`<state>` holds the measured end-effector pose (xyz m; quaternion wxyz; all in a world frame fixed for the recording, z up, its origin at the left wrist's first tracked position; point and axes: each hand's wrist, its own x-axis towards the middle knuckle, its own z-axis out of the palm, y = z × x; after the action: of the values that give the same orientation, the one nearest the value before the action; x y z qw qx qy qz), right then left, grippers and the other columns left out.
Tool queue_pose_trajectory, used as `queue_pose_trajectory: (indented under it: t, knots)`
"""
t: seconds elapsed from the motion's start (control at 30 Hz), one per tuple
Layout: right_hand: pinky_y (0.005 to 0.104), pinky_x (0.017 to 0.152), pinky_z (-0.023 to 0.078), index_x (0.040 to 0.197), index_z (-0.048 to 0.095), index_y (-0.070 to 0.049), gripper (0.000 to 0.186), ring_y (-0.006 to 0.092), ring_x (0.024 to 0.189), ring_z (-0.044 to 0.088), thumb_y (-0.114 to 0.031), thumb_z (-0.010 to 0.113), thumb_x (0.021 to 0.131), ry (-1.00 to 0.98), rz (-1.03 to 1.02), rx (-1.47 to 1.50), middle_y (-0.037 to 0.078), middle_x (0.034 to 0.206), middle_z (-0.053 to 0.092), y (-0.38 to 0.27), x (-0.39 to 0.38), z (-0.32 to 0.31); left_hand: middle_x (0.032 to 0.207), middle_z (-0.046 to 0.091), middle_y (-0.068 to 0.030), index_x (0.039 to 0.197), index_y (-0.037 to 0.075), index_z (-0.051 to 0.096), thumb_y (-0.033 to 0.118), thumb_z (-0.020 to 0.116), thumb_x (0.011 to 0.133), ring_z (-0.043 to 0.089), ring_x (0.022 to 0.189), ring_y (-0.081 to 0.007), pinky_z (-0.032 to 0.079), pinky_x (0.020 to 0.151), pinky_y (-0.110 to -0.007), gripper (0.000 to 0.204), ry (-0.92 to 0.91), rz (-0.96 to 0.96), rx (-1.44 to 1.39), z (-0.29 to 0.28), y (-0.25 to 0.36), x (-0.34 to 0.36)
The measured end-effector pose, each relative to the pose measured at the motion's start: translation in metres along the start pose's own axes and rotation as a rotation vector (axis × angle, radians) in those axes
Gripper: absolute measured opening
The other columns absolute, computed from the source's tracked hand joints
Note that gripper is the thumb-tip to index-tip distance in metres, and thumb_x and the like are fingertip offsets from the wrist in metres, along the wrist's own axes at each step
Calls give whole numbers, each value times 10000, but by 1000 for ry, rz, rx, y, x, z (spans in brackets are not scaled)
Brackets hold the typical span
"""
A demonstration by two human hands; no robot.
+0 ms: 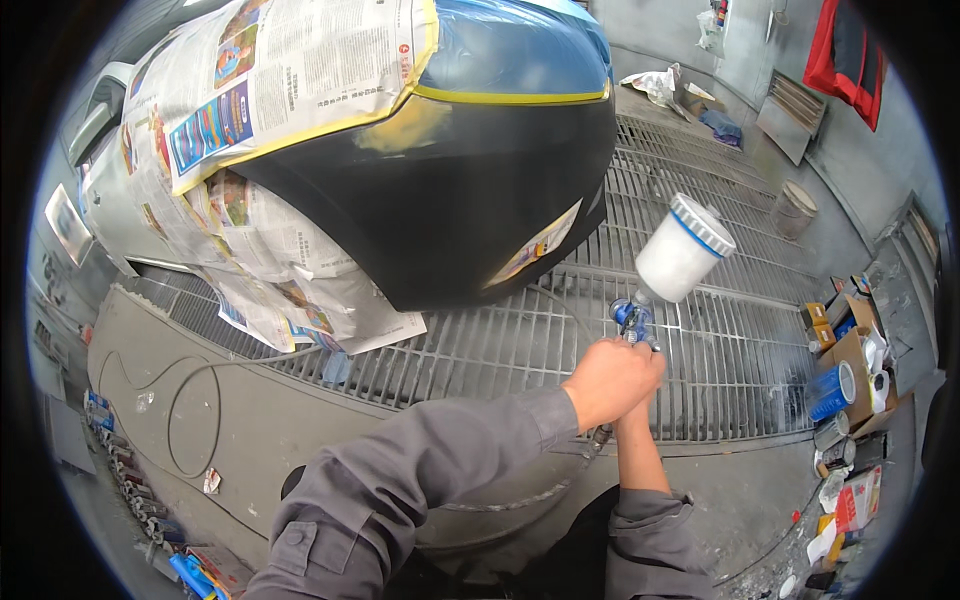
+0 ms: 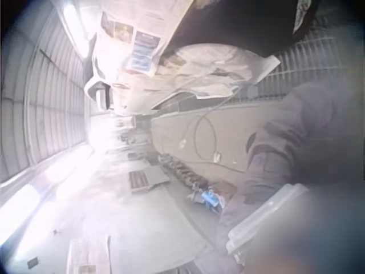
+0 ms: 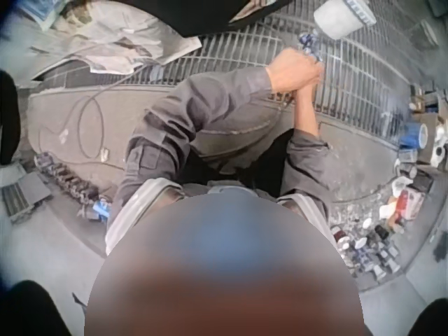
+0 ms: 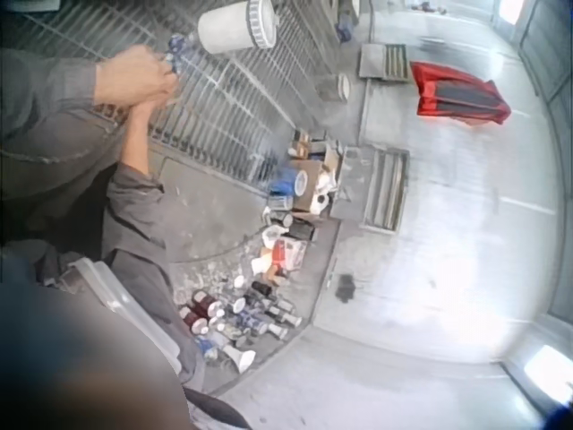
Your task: The person mixes white paint in a small container using a metal stir stick, pours it into a spray gun cup, and then sprays the front bumper of a car in a paint booth. The car is masked with newspaper and tape.
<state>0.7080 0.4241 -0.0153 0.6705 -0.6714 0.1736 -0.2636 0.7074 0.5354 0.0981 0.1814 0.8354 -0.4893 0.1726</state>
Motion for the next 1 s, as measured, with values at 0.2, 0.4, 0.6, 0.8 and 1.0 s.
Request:
queue_pose_trajectory:
  t: [0.2,0.4,0.6,0.8,1.0]
  knots:
    - [398,705,492,1039,697,-103,149,244,816,587,-246,707,999,33,-481,-475,46,926,641,10,-15,5,853,676,-54,902,91,694,188,739,829,704,777,-226,536,664,-357,129,-42,89,373,2,-2,3]
    - [425,741,481,1052,696,-102,155,288,872,570,-238,698,977,49,-605,-596,71,971,631,13,-18,11,818,647,-48,861,98,659,197,689,842,665,733,-210,482,640,-343,105,-65,141,507,2,2,-2]
    - [451,778,470,1064,694,-102,168,331,928,554,-230,690,955,48,-648,-648,97,1015,622,12,-22,14,783,623,-40,823,109,629,193,686,822,659,710,-204,483,648,-338,102,-19,200,467,-2,-5,-6]
    - [444,764,477,1032,711,-93,150,317,900,580,-220,705,953,32,-734,-878,92,964,638,11,-21,16,794,631,-43,829,113,629,217,700,853,679,739,-223,516,680,-359,128,-61,157,434,-17,-4,-6]
    - [312,520,447,918,735,-44,186,142,563,584,-215,792,965,-52,54,-23,38,754,676,-16,-21,18,907,696,-100,998,73,685,318,666,1000,733,886,-310,579,767,-455,246,-82,33,-23,-33,-36,-101]
